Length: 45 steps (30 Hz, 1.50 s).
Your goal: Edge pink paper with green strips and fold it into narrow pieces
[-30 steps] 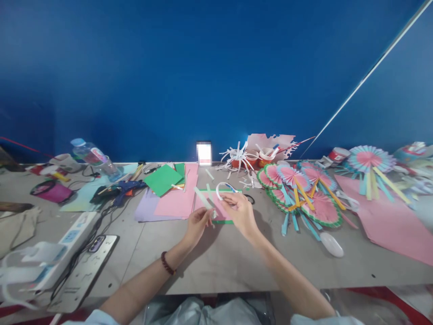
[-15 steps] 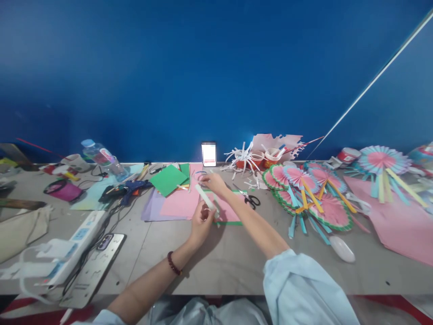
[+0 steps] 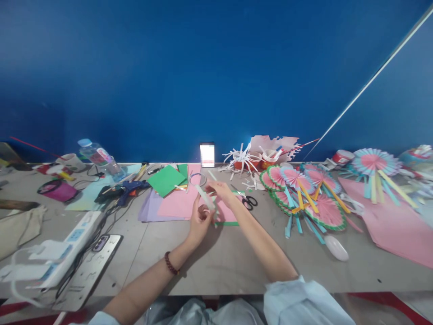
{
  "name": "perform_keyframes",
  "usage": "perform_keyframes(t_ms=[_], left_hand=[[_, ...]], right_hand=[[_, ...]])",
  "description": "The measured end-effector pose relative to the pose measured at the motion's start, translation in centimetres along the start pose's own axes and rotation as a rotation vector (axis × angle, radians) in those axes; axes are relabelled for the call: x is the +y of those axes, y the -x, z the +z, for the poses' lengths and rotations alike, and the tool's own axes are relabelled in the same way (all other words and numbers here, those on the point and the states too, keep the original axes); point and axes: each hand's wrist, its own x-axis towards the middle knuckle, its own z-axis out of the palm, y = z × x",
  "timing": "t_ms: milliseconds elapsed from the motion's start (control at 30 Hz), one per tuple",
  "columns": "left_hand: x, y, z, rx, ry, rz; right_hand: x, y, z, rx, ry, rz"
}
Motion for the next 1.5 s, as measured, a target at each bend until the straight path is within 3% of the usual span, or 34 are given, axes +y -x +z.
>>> perform_keyframes(t_ms=[100,333,433,600,800,1300,1367,1500], left_hand=[[-0.3,0.1,0.2,-0.020,-0.017,-0.016],[-0.7,1.4,0.5,-0.153,-0.061,-0.036],[-0.3,1.7,0.5,-0.149,-0.072,-0.011],[0.5,1.0,0.0,-0.083,-0.077,0.045],[1.7,-0.3,-0.5,0.016,-0.058,0.016],[1.8,-0.6,-0.7,-0.016,-0.069,0.027],[1.4,-0.6,-0.8,-0.008,-0.066,0.024],[1.2,-0.6,-0.9,0.003,-0.082,0.020]], right_hand=[[0.0,2.8,-0.4,-0.081,-0.042,0.061],[-1.7,7.6,-0.7,-0.023,-0.021,0.056],[-2.0,8.7,-1.0,0.033,0.013,0.035],[-1.2,9.2,-1.5,0.073,0.043,0.008],[-1.0,9.6,-1.7,0.034,0.019,0.050],[-0.4,9.4,-2.1,0.062,0.138,0.001],[-0.4,9.4,-2.1,0.097,0.169,-0.068],[-0.4,9.4,-1.7,0.192,0.336,-0.388]])
